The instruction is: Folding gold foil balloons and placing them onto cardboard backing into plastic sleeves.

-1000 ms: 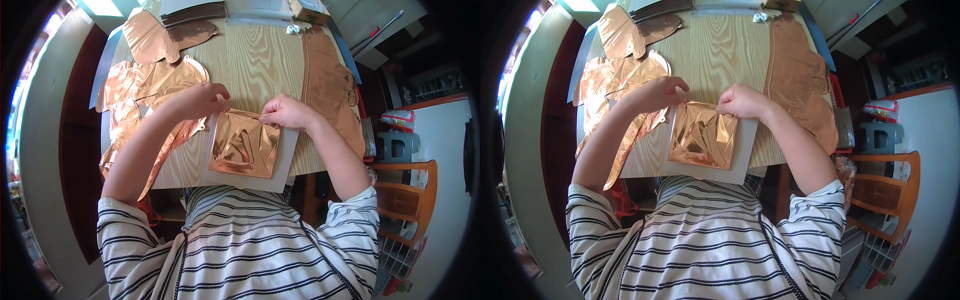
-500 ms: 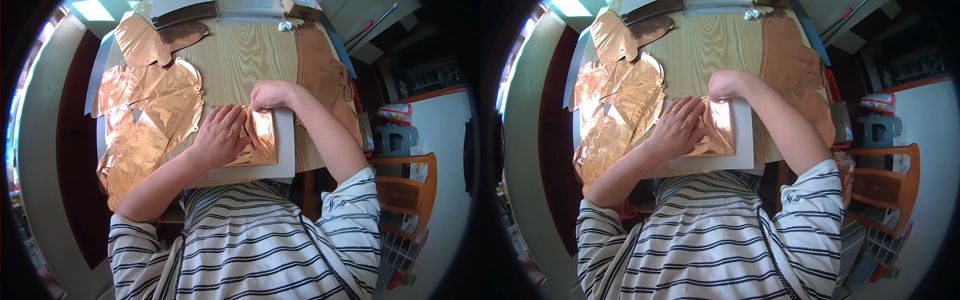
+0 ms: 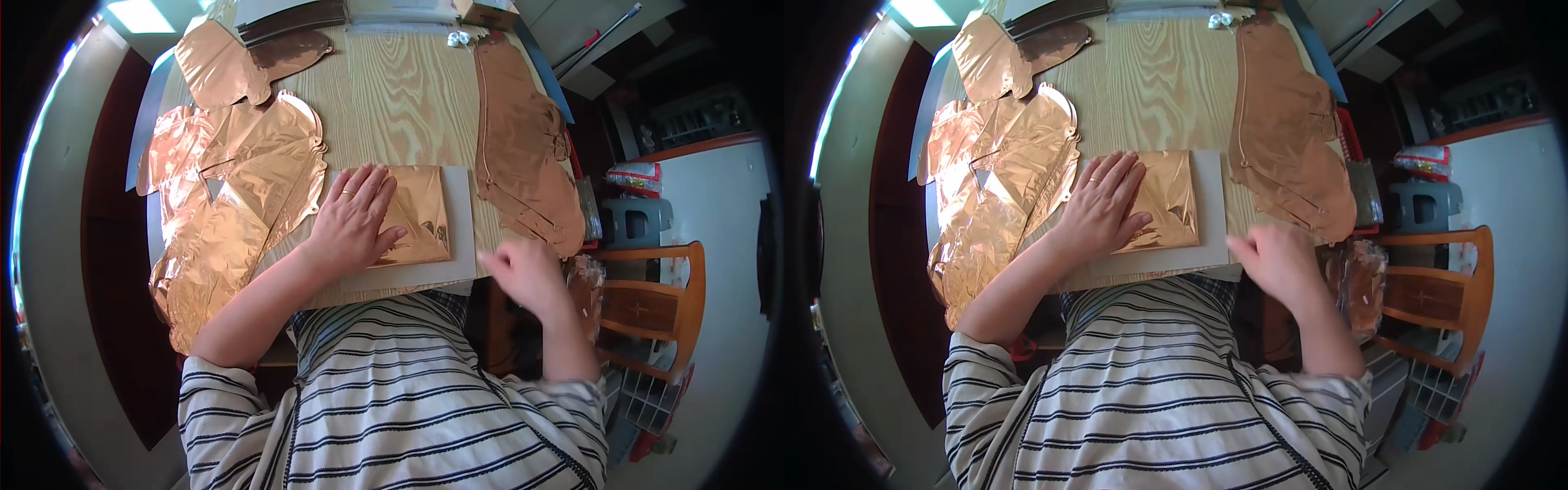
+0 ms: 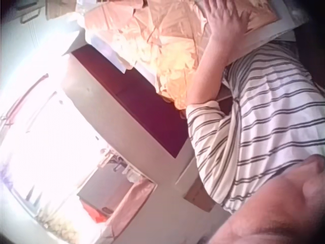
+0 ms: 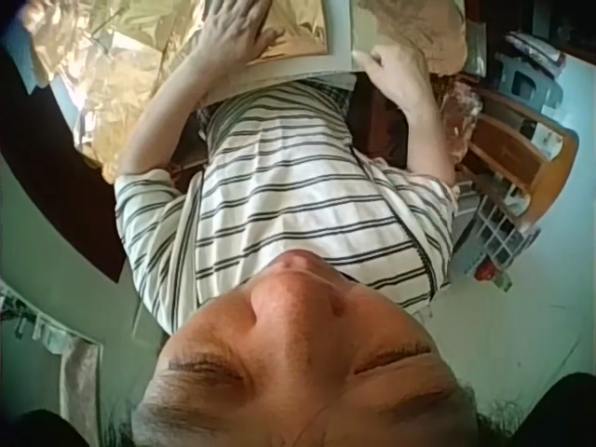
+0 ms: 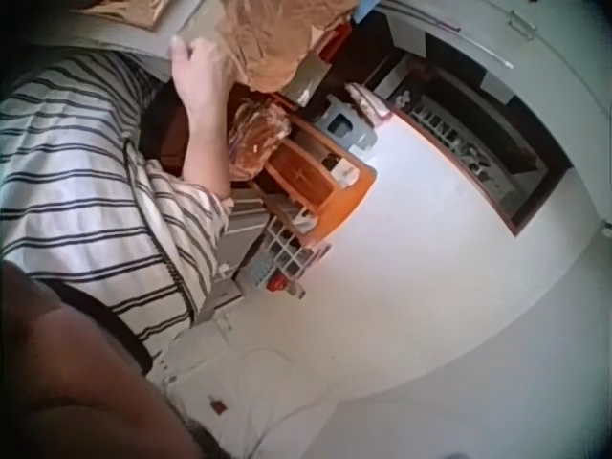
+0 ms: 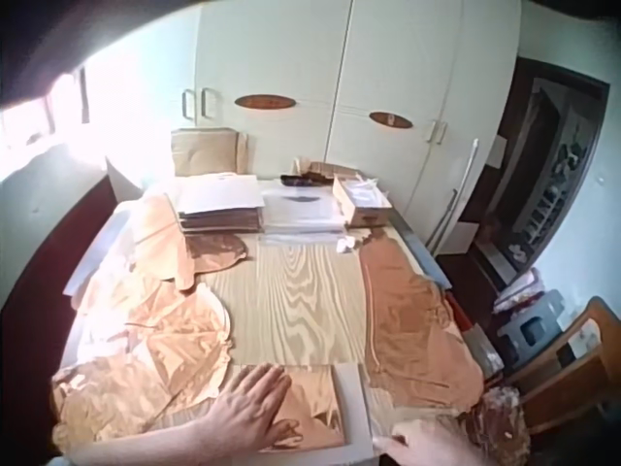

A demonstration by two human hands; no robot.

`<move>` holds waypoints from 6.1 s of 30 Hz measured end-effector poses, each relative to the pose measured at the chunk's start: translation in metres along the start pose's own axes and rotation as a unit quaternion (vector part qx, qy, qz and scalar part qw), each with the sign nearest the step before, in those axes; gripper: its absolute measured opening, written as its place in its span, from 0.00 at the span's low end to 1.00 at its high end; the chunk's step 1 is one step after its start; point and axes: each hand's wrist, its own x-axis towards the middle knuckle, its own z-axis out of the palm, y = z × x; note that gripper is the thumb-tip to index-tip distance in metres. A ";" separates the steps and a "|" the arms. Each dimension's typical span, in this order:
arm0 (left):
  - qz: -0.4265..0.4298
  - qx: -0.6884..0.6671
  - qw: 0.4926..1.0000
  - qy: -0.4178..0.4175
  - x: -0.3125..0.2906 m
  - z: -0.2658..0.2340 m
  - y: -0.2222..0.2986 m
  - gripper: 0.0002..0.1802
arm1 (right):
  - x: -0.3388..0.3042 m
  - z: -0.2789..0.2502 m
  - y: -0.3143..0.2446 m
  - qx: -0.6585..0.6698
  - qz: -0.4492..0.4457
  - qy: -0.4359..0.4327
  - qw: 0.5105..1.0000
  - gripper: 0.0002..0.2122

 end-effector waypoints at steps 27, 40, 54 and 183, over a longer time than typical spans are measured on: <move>0.002 0.002 1.000 -0.010 0.006 -0.011 0.007 0.34 | -0.050 0.033 0.007 0.640 0.134 -0.098 0.750 0.15; -0.011 -0.005 1.000 0.018 -0.007 0.003 0.007 0.39 | 0.004 -0.068 0.069 0.484 0.045 0.268 0.832 0.13; -0.036 0.033 0.998 0.040 -0.019 0.005 0.026 0.40 | 0.109 0.021 0.015 0.312 -0.030 -0.131 0.940 0.08; -0.349 -0.165 0.922 -0.039 -0.002 -0.055 -0.034 0.24 | 0.224 -0.001 -0.088 0.143 -0.232 -0.247 0.930 0.10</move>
